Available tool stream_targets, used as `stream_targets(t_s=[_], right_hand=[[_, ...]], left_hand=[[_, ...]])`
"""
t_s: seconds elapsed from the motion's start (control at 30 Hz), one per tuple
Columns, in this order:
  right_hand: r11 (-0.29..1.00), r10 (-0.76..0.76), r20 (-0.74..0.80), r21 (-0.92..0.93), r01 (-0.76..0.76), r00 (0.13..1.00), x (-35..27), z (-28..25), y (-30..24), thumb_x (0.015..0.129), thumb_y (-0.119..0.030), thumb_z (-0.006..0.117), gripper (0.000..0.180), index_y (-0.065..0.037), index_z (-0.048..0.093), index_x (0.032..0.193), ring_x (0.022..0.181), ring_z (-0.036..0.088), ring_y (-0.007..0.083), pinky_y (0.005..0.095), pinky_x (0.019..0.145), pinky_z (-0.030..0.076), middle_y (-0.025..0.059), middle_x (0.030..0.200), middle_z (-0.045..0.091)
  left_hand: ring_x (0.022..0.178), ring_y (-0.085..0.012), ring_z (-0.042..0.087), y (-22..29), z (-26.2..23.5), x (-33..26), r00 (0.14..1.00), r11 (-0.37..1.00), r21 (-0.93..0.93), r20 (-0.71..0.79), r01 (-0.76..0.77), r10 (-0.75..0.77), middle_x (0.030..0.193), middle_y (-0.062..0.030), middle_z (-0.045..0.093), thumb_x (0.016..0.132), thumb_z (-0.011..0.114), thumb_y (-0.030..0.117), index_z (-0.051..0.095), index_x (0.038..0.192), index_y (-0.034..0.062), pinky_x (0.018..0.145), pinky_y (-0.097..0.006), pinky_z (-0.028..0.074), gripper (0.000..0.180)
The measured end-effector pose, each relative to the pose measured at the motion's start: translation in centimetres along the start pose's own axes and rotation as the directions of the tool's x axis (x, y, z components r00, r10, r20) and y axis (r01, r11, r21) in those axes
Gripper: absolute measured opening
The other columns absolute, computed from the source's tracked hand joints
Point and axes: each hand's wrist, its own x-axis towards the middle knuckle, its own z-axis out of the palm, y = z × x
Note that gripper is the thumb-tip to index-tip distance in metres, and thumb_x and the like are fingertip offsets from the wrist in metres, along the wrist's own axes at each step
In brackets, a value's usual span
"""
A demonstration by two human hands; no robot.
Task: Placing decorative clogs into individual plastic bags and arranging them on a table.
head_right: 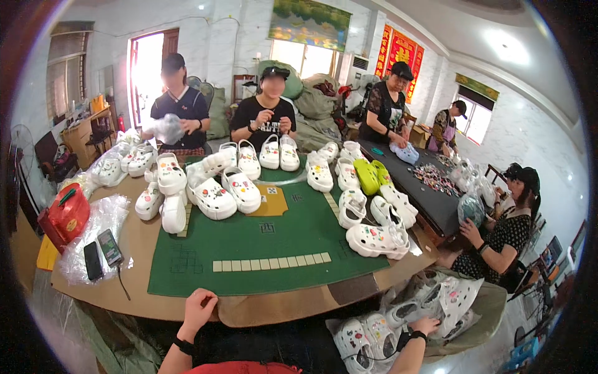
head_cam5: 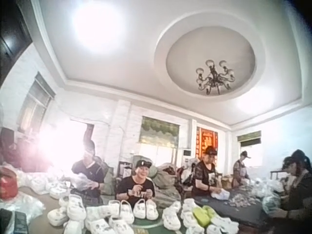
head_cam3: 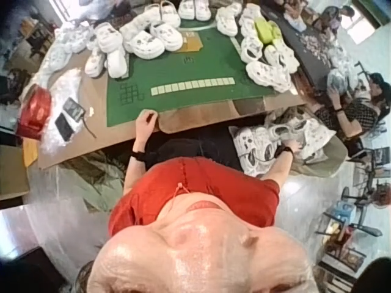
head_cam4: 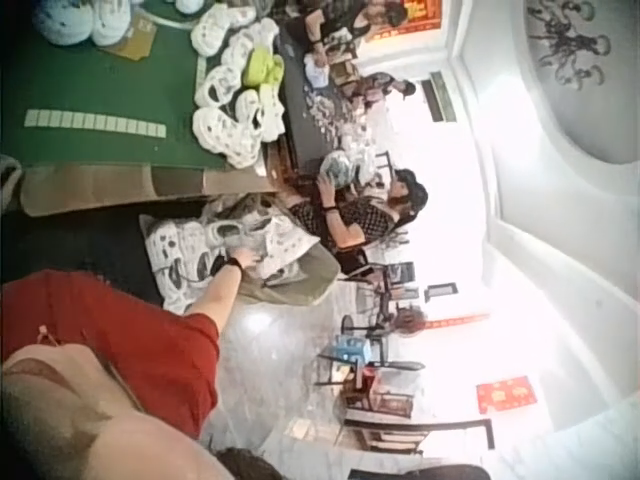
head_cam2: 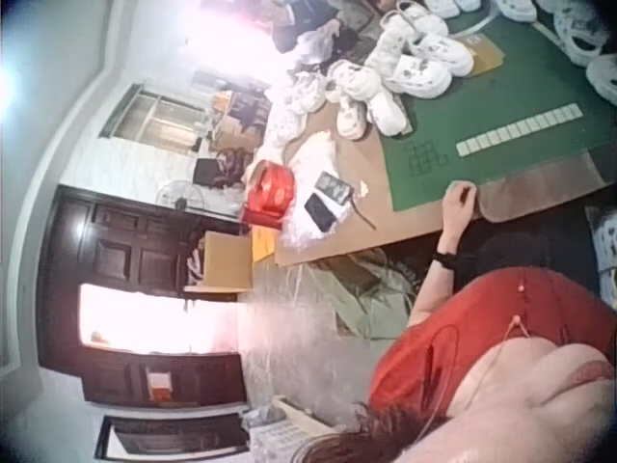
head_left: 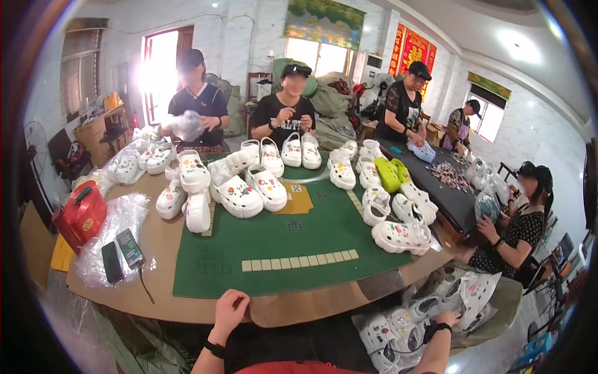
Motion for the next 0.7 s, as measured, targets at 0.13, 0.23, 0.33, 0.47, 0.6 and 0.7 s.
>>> stream_targets(t_s=[0.13,0.23,0.33,0.47,0.6,0.7], right_hand=[[0.978,-0.094,-0.177,0.166,0.124,0.980,-4.8,-7.0,-6.4,0.070,-0.034,0.082,0.063,-0.009,0.061,0.125,0.127,0.046,0.0419,0.0515,0.102,0.042,0.0200,0.133,0.053],[0.618,-0.347,-0.780,0.227,0.752,0.521,-6.7,-9.0,-10.9,0.068,-0.010,0.078,0.053,-0.003,0.059,0.117,0.117,0.051,0.0430,0.0492,0.099,0.044,0.0214,0.120,0.056],[0.501,-0.479,-0.750,0.193,0.844,0.456,-6.3,-12.4,-16.9,0.069,-0.009,0.077,0.072,-0.002,0.049,0.135,0.129,0.045,0.0425,0.0474,0.107,0.040,0.0229,0.139,0.049],[0.525,-0.528,-0.724,0.134,0.841,0.445,-4.9,-13.1,-21.7,0.069,-0.014,0.075,0.084,-0.002,0.039,0.145,0.131,0.047,0.0434,0.0472,0.107,0.043,0.0271,0.145,0.043],[0.622,-0.416,-0.851,-0.009,0.783,0.321,0.8,-11.7,-23.2,0.064,-0.017,0.083,0.066,-0.001,0.056,0.122,0.116,0.055,0.0413,0.0497,0.097,0.048,0.0202,0.127,0.055],[0.682,-0.520,-0.688,0.023,0.731,0.507,-5.6,-15.2,-26.6,0.070,-0.014,0.080,0.050,-0.005,0.060,0.115,0.116,0.057,0.0365,0.0466,0.097,0.047,0.0170,0.127,0.059]], left_hand=[[0.076,-0.0223,0.064,-0.2,0.3,-0.3,1.000,1.000,-0.001,-0.006,0.004,-0.004,0.084,-0.0091,0.065,0.083,0.072,0.005,0.069,0.087,0.0024,0.067,-0.031,0.052,0.006],[0.077,-0.0229,0.064,0.3,0.1,-0.5,0.998,0.998,-0.016,0.019,0.060,-0.060,0.084,-0.0093,0.065,0.083,0.071,0.005,0.069,0.087,0.0021,0.067,-0.032,0.052,0.005],[0.078,-0.0234,0.065,0.3,-0.2,-0.4,0.998,0.998,0.016,0.032,0.059,-0.060,0.084,-0.0095,0.066,0.084,0.071,0.005,0.068,0.087,0.0015,0.069,-0.032,0.052,0.005],[0.076,-0.0210,0.063,0.1,0.1,0.1,1.000,0.999,-0.026,0.023,0.019,-0.019,0.083,-0.0095,0.065,0.085,0.070,0.004,0.067,0.087,0.0009,0.068,-0.031,0.051,0.005],[0.069,-0.0186,0.060,-0.4,1.4,1.3,0.998,0.999,-0.025,0.044,-0.042,0.043,0.082,-0.0084,0.063,0.086,0.069,0.004,0.066,0.088,0.0002,0.063,-0.030,0.049,0.005],[0.071,-0.0175,0.061,-0.6,0.1,0.0,1.000,1.000,0.022,-0.008,0.009,-0.009,0.085,-0.0084,0.063,0.086,0.069,0.001,0.066,0.088,-0.0008,0.065,-0.028,0.049,0.004]])
